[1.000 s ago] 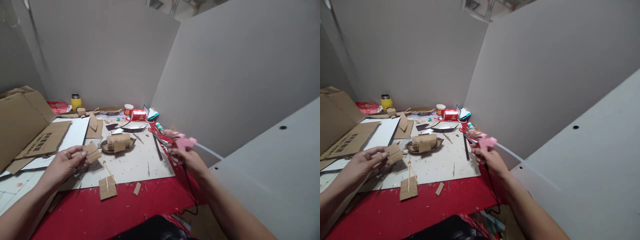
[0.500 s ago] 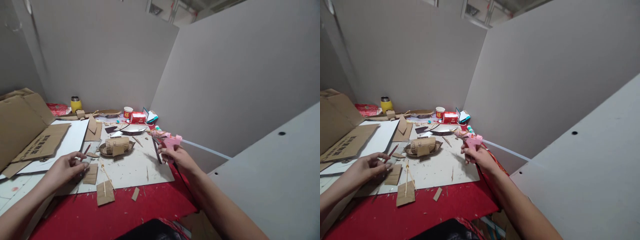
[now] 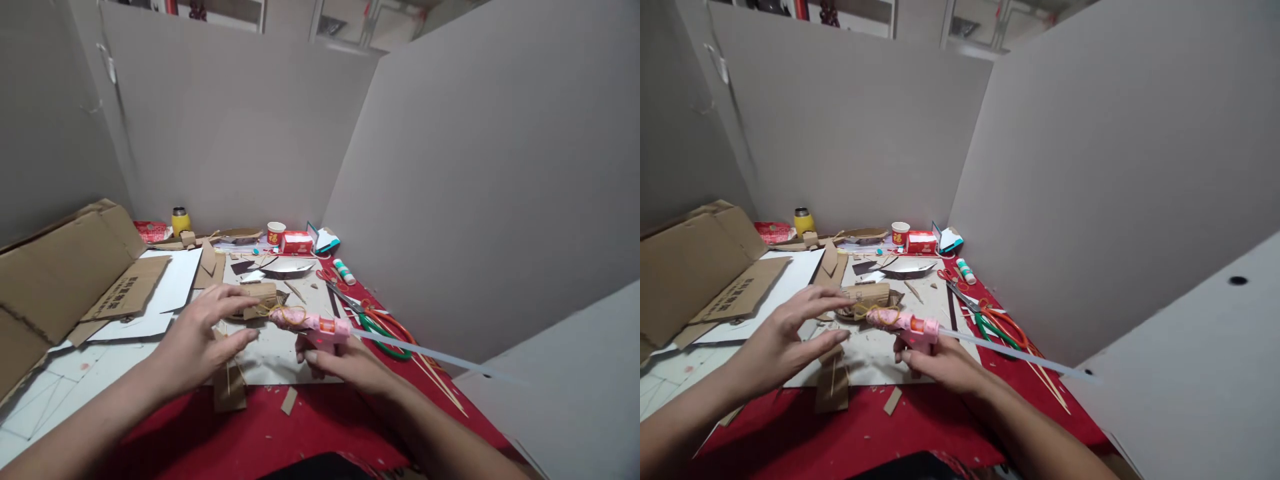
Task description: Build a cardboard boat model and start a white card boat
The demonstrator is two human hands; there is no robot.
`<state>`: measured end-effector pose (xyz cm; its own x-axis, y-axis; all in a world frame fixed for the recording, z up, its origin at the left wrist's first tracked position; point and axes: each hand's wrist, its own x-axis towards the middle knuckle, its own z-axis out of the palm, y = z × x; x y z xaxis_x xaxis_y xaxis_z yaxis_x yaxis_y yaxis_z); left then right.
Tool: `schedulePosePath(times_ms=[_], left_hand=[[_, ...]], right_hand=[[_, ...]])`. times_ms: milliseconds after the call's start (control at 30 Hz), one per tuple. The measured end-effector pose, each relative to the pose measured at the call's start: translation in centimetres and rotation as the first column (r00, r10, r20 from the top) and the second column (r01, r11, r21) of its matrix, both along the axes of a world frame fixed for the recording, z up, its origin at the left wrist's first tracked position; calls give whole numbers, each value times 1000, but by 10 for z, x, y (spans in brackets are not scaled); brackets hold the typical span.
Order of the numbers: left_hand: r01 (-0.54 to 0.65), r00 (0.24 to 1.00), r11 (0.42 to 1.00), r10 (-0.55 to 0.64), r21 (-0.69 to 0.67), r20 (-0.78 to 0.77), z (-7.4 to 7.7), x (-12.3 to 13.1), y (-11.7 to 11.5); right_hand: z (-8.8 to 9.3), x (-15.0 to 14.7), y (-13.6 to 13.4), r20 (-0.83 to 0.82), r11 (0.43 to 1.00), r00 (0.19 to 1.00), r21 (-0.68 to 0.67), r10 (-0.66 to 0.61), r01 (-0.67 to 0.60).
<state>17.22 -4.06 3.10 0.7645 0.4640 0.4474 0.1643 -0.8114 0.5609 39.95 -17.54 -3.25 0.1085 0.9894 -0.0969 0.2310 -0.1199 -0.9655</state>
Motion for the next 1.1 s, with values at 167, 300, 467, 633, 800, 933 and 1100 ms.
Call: schedulePosePath(times_ms=[167, 300, 467, 633, 800, 933, 1100], left_hand=[[131, 981, 978, -152, -165, -123, 14, 25, 2], [140, 979, 973, -164, -181, -123, 16, 37, 3], [133, 965, 977, -166, -165, -202, 18, 43, 3], [182, 944, 963, -228, -199, -240, 23, 41, 2], [97, 994, 949, -110, -301, -26, 43, 28, 9], [42, 994, 966, -14, -255, 111, 60, 45, 22], [155, 984, 977, -166, -145, -64, 50, 134, 31]], right_hand=[[3, -2, -1, 100, 991, 989, 75, 107, -115], [13, -5, 0, 160, 980, 979, 131, 126, -147], [12, -6, 3, 177, 956, 964, 180, 198, -230], [8, -4, 3, 196, 951, 957, 183, 212, -248], [18, -1, 4, 242, 957, 949, 157, 203, -244], [24, -5, 4, 304, 903, 910, 235, 282, -359], [15, -6, -1, 489, 811, 774, 202, 403, -549]])
